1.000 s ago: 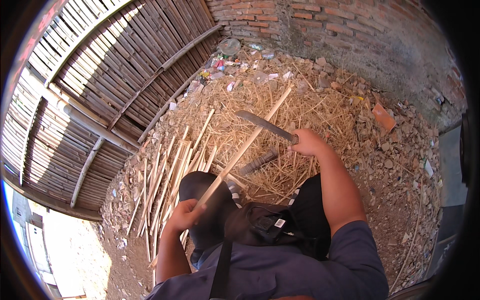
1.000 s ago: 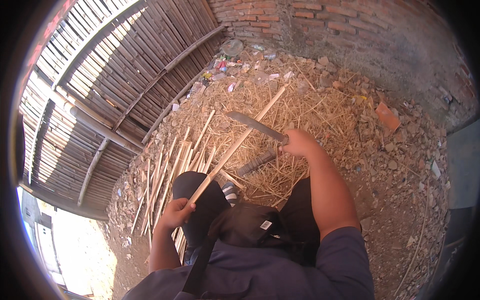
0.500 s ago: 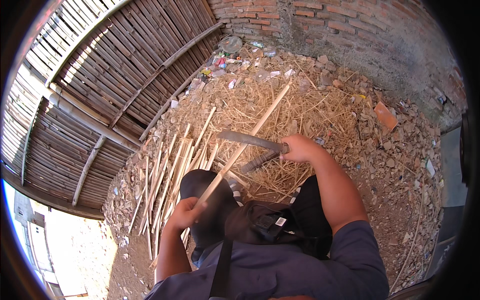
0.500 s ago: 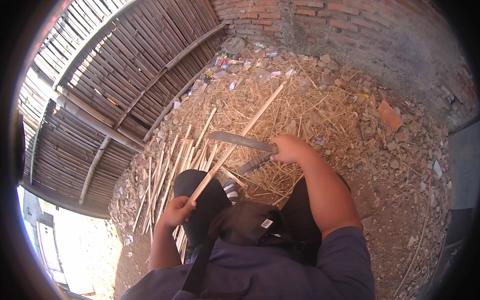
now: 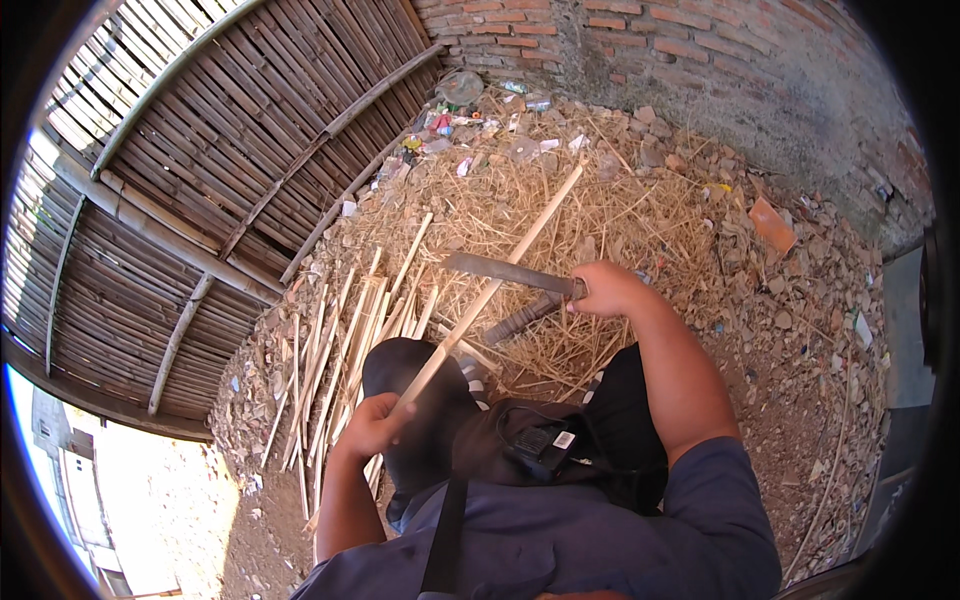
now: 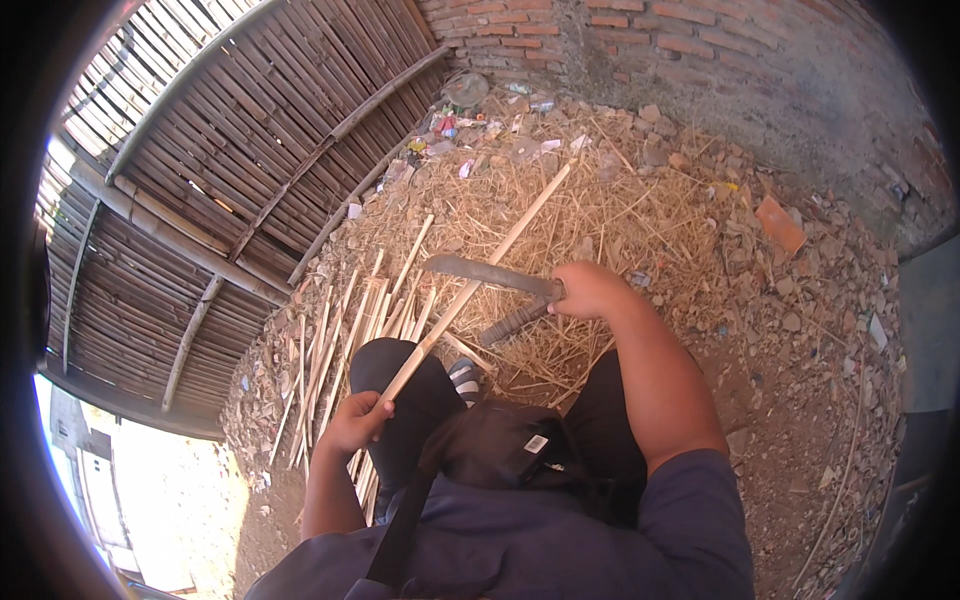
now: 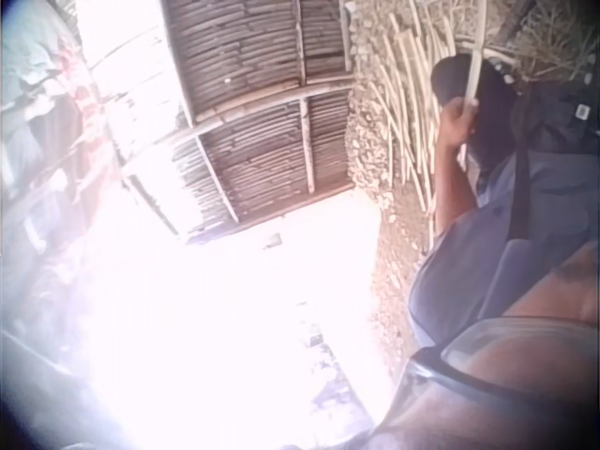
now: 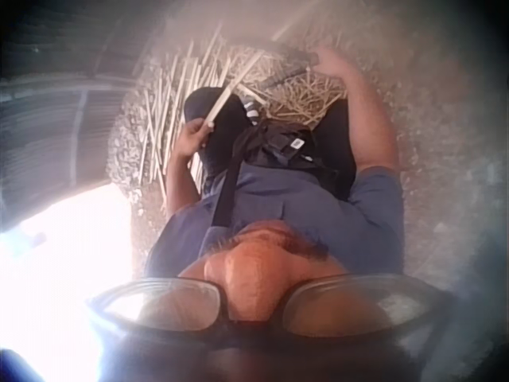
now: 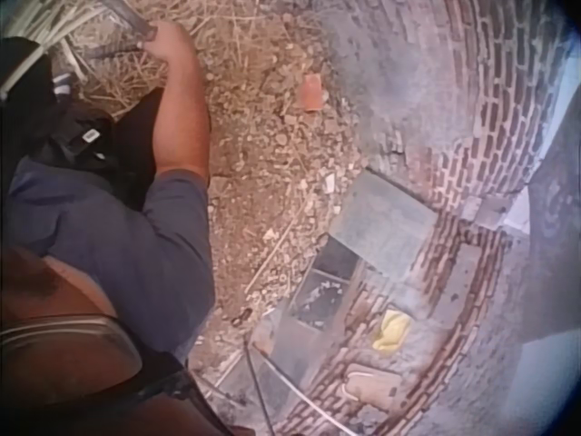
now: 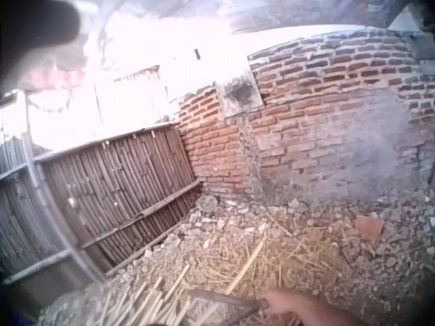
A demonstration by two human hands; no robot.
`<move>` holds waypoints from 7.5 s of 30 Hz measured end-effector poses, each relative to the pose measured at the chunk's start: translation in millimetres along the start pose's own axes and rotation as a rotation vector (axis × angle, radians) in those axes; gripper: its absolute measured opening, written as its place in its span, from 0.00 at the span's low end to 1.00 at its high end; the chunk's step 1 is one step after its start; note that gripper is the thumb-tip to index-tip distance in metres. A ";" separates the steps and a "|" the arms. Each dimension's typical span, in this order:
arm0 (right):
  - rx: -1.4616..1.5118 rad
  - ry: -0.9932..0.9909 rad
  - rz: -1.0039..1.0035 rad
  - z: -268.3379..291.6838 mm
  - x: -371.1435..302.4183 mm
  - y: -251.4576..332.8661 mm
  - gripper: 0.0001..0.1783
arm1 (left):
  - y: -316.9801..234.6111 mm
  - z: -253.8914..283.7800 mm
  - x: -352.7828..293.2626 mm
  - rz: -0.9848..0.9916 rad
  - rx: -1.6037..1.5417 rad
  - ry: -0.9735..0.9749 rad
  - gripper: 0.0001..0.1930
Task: The person sits on the ground and uses a curved blade to shave thin strips from a long bamboo stick. They hold the stick with their left hand and repeatedly scrape the blade along its length to remove the outer layer.
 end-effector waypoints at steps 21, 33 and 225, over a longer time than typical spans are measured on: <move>-0.030 0.014 0.006 -3.1 1.6 0.1 0.20 | 0.6 0.5 -1.4 0.032 0.006 -0.015 0.16; -0.017 0.046 -0.013 -4.0 -0.1 0.5 0.21 | 4.3 0.6 0.1 0.050 0.002 -0.016 0.17; -0.014 0.063 -0.057 -2.4 -3.0 2.9 0.26 | 4.1 1.1 1.9 0.052 0.027 -0.021 0.17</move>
Point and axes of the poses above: each hand's wrist, its own x-axis towards the middle knuckle, its own z-axis out of the back of the hand, y = z × x, the point moved 9 cm from there along x, towards the middle knuckle, and after that the axes turned 1 degree about -y, right-handed, at the moved point
